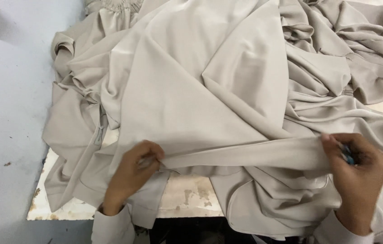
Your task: Trimming loose threads from beige fabric garments using thread snips in a sewing factory.
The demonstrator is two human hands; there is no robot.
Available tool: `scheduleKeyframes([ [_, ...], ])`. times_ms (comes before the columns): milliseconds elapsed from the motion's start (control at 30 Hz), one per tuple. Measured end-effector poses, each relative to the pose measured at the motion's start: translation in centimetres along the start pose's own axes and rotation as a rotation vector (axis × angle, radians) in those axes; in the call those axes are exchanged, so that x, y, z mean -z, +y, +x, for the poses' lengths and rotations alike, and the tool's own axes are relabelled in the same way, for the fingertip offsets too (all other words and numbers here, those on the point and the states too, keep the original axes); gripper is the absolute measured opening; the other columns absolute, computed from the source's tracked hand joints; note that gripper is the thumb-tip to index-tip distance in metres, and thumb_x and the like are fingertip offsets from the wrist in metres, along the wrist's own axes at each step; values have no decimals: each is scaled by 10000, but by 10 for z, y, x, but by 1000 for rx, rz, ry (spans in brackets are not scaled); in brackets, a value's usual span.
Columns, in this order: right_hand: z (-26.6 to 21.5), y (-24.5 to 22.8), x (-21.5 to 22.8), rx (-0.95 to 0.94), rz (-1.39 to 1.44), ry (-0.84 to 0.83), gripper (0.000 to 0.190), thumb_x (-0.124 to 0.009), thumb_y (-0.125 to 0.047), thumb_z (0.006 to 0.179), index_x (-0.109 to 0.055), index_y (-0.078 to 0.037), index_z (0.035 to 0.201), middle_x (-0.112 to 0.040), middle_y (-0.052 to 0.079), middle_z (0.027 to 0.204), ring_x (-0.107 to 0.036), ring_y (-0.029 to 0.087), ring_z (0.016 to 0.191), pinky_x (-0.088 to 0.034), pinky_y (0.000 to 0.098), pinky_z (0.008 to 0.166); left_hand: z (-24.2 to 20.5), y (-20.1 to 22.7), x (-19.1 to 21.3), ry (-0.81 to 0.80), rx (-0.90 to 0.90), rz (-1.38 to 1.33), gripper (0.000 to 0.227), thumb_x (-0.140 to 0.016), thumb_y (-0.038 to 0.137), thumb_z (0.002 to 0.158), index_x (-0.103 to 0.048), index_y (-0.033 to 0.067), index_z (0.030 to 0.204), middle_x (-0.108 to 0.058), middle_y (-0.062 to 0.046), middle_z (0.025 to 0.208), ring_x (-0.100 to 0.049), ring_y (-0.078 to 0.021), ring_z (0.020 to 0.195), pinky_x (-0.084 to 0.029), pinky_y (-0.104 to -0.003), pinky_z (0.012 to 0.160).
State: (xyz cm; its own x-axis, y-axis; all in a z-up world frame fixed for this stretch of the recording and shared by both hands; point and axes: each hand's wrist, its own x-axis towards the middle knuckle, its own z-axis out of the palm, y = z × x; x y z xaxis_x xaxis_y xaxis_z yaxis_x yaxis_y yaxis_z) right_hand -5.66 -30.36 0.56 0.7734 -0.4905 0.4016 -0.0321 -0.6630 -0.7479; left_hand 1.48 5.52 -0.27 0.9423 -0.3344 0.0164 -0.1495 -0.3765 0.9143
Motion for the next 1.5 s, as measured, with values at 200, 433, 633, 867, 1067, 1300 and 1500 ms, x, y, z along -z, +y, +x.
scheduleKeyframes([
  [200,-9,-39,-51,37,20,-413,465,-632,-114,620,-564,-192,1073,-557,-42,1148,-525,94,1005,-429,226,648,5,33,-42,-294,146,-48,95,-550,100,753,-580,93,843,-631,-27,808,-608,-110,693,-493,-188,592],
  [433,-17,-72,-68,42,703,-823,183,-563,70,656,-656,27,807,-688,110,782,-661,156,730,-540,218,697,4,66,-53,-182,-291,-142,177,-546,141,806,-463,90,954,-629,-33,905,-642,-151,847,-531,-258,792],
  [633,9,-79,-54,157,590,-689,117,-575,51,681,-644,14,769,-682,91,765,-658,138,722,-543,202,694,22,56,-52,-90,-461,320,249,-440,-11,735,-508,73,959,-560,-35,823,-490,-207,714,-388,-309,622],
  [867,55,-88,-41,93,654,-136,68,-581,-15,784,-558,-63,742,-498,-26,639,-413,29,607,-301,153,551,67,79,-16,-184,-251,157,49,-497,68,687,-488,107,715,-505,12,691,-487,-121,676,-388,-249,615],
  [1067,70,-75,-51,109,287,-48,50,-622,-103,778,-577,-109,757,-543,-51,714,-463,25,693,-350,167,606,73,90,11,-299,-69,-317,24,-528,92,813,-506,89,807,-476,11,670,-428,-75,600,-331,-187,550],
  [1300,45,-97,-84,67,706,-740,470,-655,-56,634,-586,-38,1099,-652,46,1098,-286,13,367,-267,140,406,66,104,-6,-367,-5,-419,120,-593,125,786,-599,51,880,-624,-12,743,-544,-59,718,-412,-170,674],
  [1500,42,-57,-101,2,821,-408,47,-626,-44,703,-610,-14,671,-595,52,643,-448,89,550,-306,195,509,77,90,-5,-137,-152,327,188,-498,63,672,-606,136,808,-654,46,784,-589,-105,678,-417,-249,594],
])
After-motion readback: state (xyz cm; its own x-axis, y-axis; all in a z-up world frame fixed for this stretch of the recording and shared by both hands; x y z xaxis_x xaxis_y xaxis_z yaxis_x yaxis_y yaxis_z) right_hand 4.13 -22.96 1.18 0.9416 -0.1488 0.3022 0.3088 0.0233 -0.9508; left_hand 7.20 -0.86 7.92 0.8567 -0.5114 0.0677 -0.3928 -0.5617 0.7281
